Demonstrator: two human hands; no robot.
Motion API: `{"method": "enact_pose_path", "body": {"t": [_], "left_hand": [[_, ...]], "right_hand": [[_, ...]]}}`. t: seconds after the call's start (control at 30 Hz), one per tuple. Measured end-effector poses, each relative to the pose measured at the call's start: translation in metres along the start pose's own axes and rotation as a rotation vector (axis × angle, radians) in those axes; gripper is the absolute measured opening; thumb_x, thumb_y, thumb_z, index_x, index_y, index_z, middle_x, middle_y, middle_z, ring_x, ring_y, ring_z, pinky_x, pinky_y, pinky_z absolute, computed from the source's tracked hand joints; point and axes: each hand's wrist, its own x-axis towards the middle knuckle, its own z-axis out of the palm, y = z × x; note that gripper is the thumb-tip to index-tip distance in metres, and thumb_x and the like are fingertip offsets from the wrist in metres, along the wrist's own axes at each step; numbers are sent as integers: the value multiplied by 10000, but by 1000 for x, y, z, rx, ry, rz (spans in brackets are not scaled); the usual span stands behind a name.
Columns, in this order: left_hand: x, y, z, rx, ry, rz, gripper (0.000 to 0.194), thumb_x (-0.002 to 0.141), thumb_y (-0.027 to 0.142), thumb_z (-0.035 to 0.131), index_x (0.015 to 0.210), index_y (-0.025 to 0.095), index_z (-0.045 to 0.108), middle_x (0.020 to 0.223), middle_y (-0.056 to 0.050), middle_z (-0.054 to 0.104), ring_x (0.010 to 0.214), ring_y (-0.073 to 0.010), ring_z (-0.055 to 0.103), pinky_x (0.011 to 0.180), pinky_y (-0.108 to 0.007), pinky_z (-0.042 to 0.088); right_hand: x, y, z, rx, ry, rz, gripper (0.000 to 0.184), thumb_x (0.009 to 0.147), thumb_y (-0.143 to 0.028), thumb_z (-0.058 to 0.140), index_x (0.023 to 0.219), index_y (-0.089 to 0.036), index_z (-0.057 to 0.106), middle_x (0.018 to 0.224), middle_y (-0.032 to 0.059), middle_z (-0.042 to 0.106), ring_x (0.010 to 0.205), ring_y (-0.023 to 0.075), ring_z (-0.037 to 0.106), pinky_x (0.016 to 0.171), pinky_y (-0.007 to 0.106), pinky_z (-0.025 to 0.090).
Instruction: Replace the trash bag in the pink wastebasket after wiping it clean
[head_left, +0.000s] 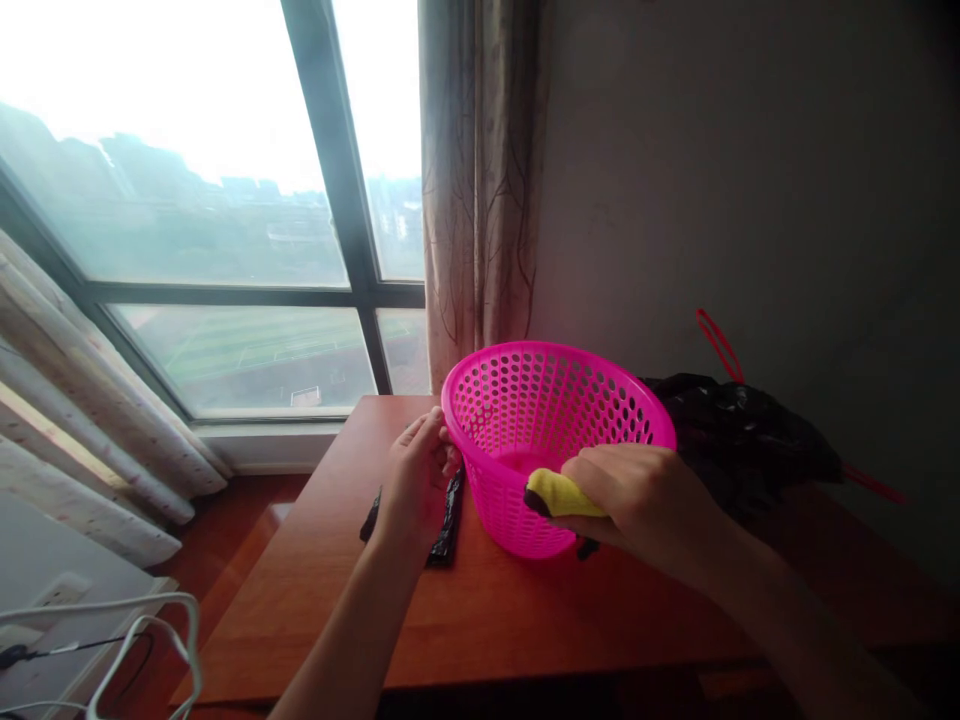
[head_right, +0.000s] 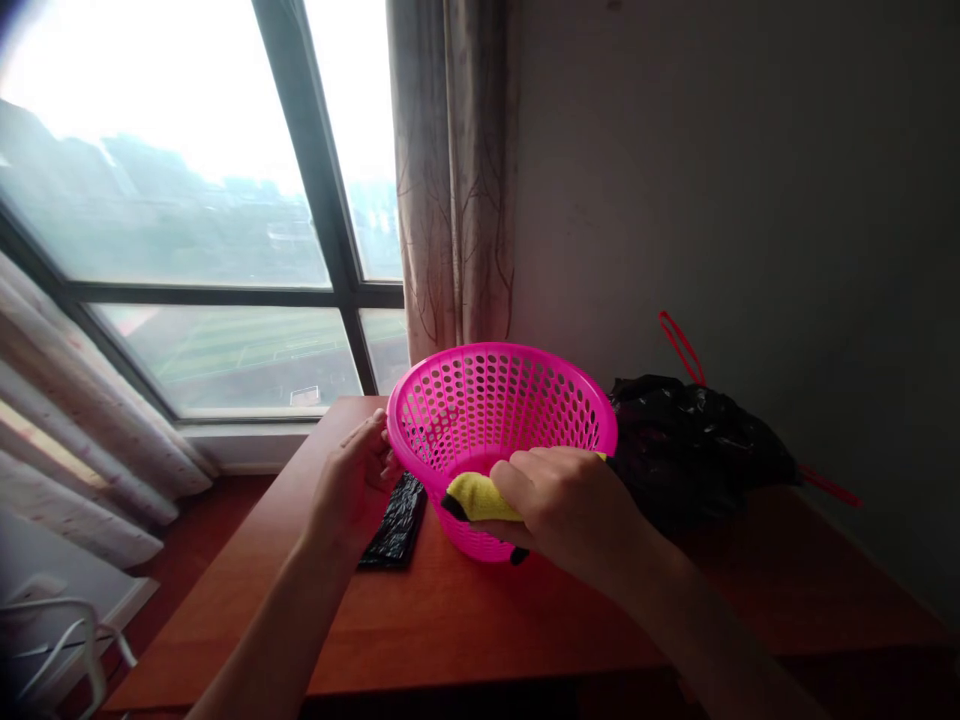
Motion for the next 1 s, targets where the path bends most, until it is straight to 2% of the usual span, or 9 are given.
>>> {"method": "enact_pose_path", "body": {"t": [0.13,0.27,0.43,0.63,1.0], "left_hand": [[-27,-6,2,59,17,13,239,759,323,765,820,141,624,677,6,638,522,-66,557,460,-146,395],[-52,-14,9,69,10,-8,235,779,319,752,907,151,650,766,-30,686,564,-93,599,464,-160,388],[-71,-31,26,52,15,-91,223,790,318,750,872,135,652,654,-6,625,536,-78,554,473,-163,366],[-75,-40,35,7,106,-85,280,716,304,811,886,161,641,644,10,614,552,-87,559,510,-173,380],[-74,-42,33,-27,95,-68,234,723,300,811,825,163,650,632,30,561,552,-58,467,535,-158,384]], "right_hand": [[2,-4,2,-44,6,17,394,964,-499,489,757,-173,572,634,1,582,578,120,514,557,284,246],[4,-8,3,-65,28,30,392,964,-489,492,737,-176,555,620,-2,578,560,117,508,552,289,229],[6,-10,2,-50,6,61,391,957,-497,502,737,-177,547,634,0,585,569,126,523,556,293,230],[7,-12,1,-57,15,80,428,967,-525,460,751,-169,560,632,11,591,570,128,525,556,284,233],[7,-15,1,-47,0,95,374,948,-505,512,766,-180,555,642,2,582,577,139,524,568,291,238]]}}
